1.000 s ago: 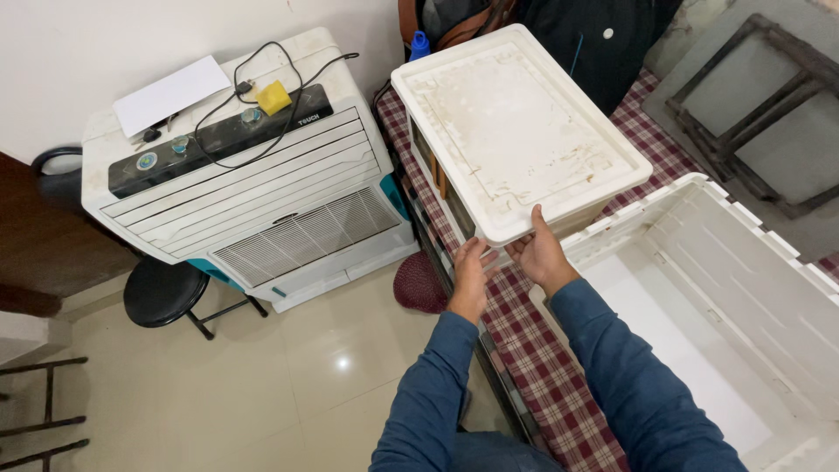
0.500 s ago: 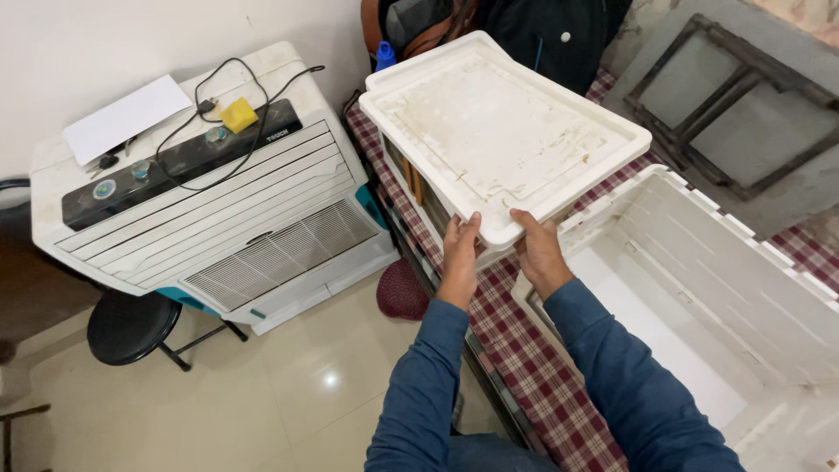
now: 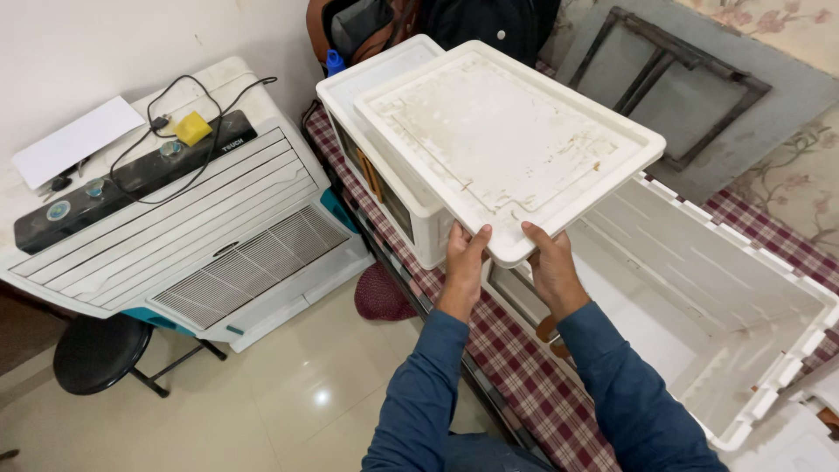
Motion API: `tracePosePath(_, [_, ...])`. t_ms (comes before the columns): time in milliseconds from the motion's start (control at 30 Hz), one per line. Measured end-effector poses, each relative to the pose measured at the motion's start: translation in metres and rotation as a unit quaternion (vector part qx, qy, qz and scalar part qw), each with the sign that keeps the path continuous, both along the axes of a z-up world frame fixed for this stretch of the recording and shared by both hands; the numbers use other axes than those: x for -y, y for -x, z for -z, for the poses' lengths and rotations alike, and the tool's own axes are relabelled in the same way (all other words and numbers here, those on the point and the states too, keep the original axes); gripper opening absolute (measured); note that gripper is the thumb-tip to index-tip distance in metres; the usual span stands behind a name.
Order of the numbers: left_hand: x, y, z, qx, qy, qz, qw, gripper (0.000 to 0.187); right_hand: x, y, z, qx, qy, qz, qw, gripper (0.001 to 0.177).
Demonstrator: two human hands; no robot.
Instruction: The person assembles two white plastic coolers on a checkered tablecloth. They unfold the side panels, insert the base trays, and secure the lids on each cooler.
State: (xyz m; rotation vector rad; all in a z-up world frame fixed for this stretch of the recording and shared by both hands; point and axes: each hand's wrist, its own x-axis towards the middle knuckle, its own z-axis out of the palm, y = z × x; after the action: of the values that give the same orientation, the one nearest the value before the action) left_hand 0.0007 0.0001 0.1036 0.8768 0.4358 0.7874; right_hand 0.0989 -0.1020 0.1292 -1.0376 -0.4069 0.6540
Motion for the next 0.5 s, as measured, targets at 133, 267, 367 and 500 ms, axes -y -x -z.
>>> tracePosePath(133, [0.037,-0.006,0.002,-0.031,0.002,0.009,0.999,0.051,0.039,-0.004,0.001,0.01,0.005,0.007,1.0,0.051])
tracePosePath(267, [0.071,-0.005,0.003,-0.031,0.007,0.016,0.999,0.055,0.072,-0.005,0.006,0.001,0.009,0.011,1.0,0.048])
tracePosePath(367, [0.088,-0.001,0.002,-0.021,-0.005,0.027,0.999,0.06,0.091,-0.003,0.009,-0.005,0.015,0.021,1.0,0.048])
tracePosePath(500, [0.103,0.007,0.002,-0.038,-0.006,0.041,0.998,0.064,0.108,0.005,0.011,0.004,0.018,0.026,0.999,0.046])
